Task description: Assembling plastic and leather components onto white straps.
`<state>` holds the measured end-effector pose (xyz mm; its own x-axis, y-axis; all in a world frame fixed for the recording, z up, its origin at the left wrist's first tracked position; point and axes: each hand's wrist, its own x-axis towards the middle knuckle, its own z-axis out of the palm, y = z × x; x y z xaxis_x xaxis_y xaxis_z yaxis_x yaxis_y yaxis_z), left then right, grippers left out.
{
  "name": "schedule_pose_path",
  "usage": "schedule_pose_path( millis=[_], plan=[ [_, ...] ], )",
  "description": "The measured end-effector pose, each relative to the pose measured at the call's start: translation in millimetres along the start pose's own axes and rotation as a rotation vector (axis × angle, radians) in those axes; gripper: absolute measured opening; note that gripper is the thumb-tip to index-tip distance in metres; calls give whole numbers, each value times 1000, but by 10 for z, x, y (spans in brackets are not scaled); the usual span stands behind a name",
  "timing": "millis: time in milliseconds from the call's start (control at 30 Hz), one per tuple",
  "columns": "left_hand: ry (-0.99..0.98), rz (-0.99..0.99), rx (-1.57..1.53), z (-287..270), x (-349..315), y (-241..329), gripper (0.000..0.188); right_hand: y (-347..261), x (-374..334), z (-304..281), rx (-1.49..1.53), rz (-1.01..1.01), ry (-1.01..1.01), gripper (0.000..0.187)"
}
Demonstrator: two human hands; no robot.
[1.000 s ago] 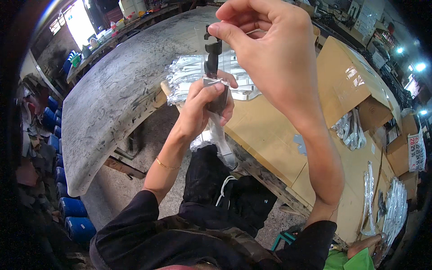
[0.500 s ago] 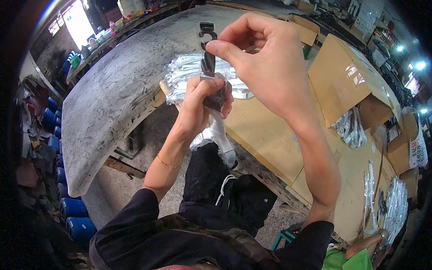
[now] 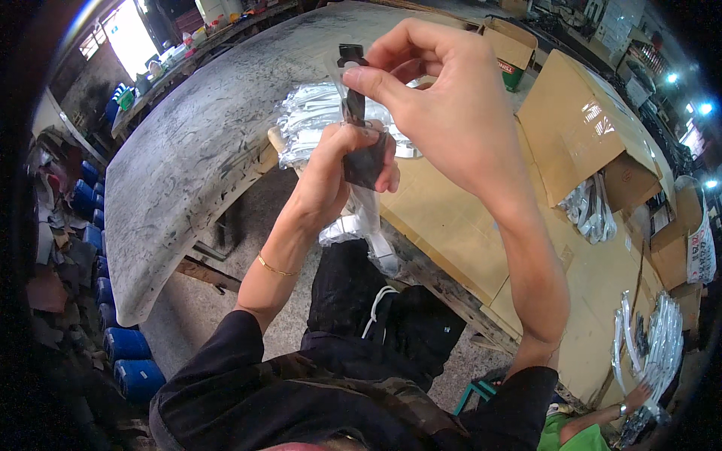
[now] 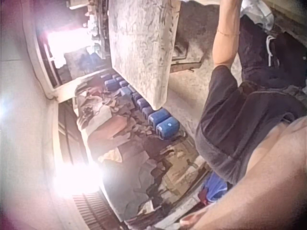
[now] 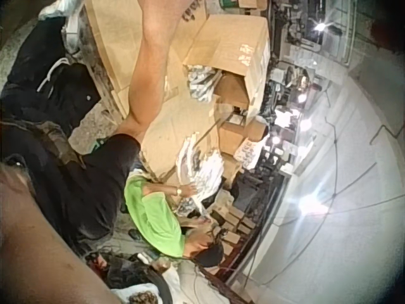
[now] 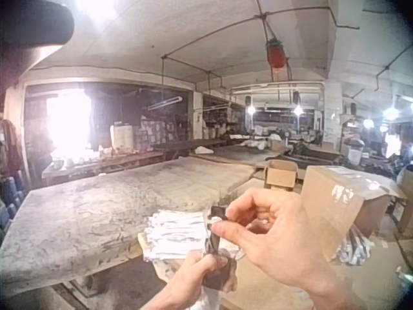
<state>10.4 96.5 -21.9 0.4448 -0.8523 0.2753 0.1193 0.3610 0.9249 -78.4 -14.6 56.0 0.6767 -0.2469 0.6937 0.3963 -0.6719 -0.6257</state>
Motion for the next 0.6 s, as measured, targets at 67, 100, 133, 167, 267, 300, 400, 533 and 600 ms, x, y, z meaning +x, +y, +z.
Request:
schedule_pose_path(
  millis=[67, 100, 133, 167, 267, 300, 400, 533, 600],
  plan=[
    [14, -10, 5, 2, -4, -6, 35, 9, -12, 10, 20, 8, -5, 11],
    [25, -18, 10, 7, 2, -9, 34, 11, -26, -4, 54, 49, -6, 13],
    [24, -18, 9, 9, 9, -18, 34, 15, -34, -16, 88, 89, -7, 16],
    [29, -6, -1, 10, 18, -29, 33, 28, -37, -20, 86, 89, -7, 16],
    [46, 23, -46, 7, 20, -41, 33, 70, -42, -15, 132, 93, 18, 15],
    [51, 43, -85, 7, 29, -50, 35, 92, -31, -30, 128, 82, 10, 14],
    [58, 60, -70, 18, 42, -42, 34, 88, -15, -35, 113, 42, 11, 13],
    [81, 87, -90, 8, 81, -52, 32, 60, 3, -22, 101, -6, 19, 12],
    [54, 123, -23, -10, 91, -48, 30, 61, 2, -6, 95, -7, 22, 12]
  ],
)
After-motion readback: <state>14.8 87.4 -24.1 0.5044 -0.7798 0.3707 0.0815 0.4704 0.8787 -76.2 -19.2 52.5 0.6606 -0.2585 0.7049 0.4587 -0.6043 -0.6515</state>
